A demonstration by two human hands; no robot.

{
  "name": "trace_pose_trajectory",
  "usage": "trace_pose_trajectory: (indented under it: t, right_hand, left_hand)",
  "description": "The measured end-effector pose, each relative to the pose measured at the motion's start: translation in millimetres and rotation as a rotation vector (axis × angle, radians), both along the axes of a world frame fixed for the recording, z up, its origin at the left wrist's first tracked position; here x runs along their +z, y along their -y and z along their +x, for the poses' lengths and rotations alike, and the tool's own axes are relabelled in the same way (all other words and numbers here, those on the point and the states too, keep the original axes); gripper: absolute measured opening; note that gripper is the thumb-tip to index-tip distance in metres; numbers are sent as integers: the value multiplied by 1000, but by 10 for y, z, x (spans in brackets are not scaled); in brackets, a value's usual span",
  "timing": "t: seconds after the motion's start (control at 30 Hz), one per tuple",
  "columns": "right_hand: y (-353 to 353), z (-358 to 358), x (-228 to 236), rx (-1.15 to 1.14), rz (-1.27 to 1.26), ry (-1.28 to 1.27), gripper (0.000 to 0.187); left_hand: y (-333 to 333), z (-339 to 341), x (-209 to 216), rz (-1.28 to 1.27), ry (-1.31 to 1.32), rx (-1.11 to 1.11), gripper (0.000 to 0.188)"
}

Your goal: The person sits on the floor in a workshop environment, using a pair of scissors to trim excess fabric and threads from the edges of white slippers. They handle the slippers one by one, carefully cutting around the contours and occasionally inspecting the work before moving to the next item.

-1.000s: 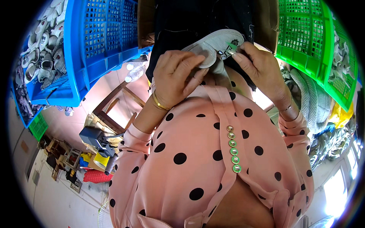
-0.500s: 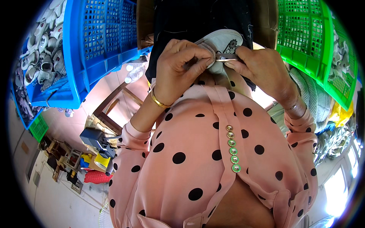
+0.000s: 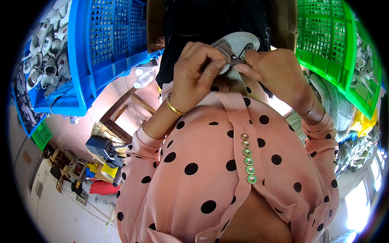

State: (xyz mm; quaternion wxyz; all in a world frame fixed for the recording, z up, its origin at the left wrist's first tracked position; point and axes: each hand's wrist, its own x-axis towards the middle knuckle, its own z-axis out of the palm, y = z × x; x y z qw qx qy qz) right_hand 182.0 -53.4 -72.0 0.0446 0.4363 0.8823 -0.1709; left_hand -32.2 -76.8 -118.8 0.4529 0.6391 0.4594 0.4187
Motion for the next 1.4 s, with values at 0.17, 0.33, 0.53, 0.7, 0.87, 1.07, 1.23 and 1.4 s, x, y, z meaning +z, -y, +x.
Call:
trace_pose_trajectory:
  t: [0.17, 0.33, 0.53, 0.7, 0.87, 1.07, 1.23, 1.4]
  right_hand:
    - [4, 1, -110, -133, 27, -242, 33]
    - [-12, -107, -228, -8, 16, -463, 37]
    - [-31, -119, -431, 40, 153, -564, 38]
    - [-44, -151, -416, -36, 20, -610, 33]
    - [-1, -215, -289, -238, -182, -646, 26]
    - [-10, -237, -183, -458, -626, -789, 18]
    - [73, -186, -204, -520, -966, -951, 21]
    - [124, -134, -319, -332, -337, -588, 31]
  left_hand:
    - [42, -54, -58, -423, 493, 199, 9]
    - [112, -172, -71, -484, 585, 198, 11]
    - [71, -427, -85, 245, -337, 342, 58]
    - [142, -348, 113, 299, -481, 1, 38]
    - [116, -252, -23, 166, -260, 64, 16]
    - [-8, -339, 199, -562, 256, -106, 15]
    - [-16, -440, 155, -852, 440, -254, 22]
    - [-4, -401, 57, -893, 455, -210, 21]
